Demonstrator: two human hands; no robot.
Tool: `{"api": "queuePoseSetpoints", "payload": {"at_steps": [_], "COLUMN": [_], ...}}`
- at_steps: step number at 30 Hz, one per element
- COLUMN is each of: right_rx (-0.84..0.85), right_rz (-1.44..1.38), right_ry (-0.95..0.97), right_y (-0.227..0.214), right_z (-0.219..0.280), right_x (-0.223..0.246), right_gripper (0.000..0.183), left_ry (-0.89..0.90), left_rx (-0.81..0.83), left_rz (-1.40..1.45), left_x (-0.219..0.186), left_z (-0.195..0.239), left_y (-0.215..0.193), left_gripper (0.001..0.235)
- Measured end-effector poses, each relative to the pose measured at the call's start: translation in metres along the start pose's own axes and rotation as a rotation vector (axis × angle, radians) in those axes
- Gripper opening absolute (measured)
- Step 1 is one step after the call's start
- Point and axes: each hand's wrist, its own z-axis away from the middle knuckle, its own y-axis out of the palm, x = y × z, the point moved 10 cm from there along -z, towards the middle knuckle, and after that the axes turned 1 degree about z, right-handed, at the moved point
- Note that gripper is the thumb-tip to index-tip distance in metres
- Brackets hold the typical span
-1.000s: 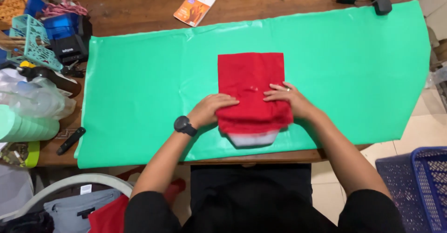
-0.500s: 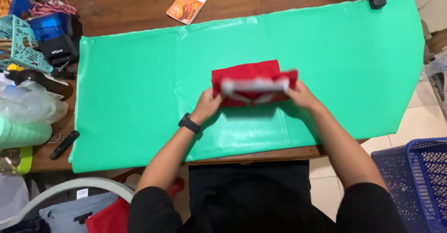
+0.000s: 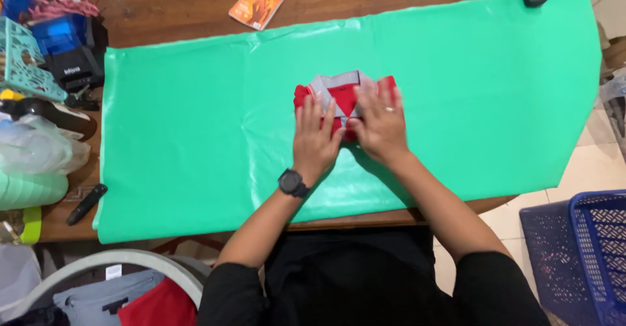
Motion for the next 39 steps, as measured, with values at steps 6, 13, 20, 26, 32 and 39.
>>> {"api": "queuePoseSetpoints", "payload": {"at_steps": [6,13,20,26,32,39], "right_rx": [0.339,-0.004,0.611,0.468,0.392,0.333], "right_rz": [-0.194,-0.338,-0.753,-1.433,-1.693,-1.986], "right_ry": [0.117,0.289,1.157,1.315,1.199,1.175], "right_y": [0.064,0.046,0.090,0.138,0.207,0.314], "right_z": [0.014,0.023,0.053,0.043,-0.074,-0.277], "right_x": [-0.012,-0.098,-0.117,-0.120,-0.034,0.129], "right_gripper": [0.068,0.073,0.090,0.044,0.038,0.039], "left_ry": [-0.114,-0.271,-0.235,-0.275,-0.658,-0.700], "left_rx": [0.204,0.306,0.302,0.097,0.170,0.120], "left_rz": [0.077,-0.007,0.084,0.213,-0.436,-0.556], "left_x": [0.023,0.048,0.072,0.179,0.363,0.370], "left_z": [0.012,0.021,0.030,0.016,0.057,0.055], "left_y": [0.041,0.051,0.049,0.043,-0.004,-0.029], "left_gripper": [0.071,0.078,0.074,0.071,0.062,0.056]}}
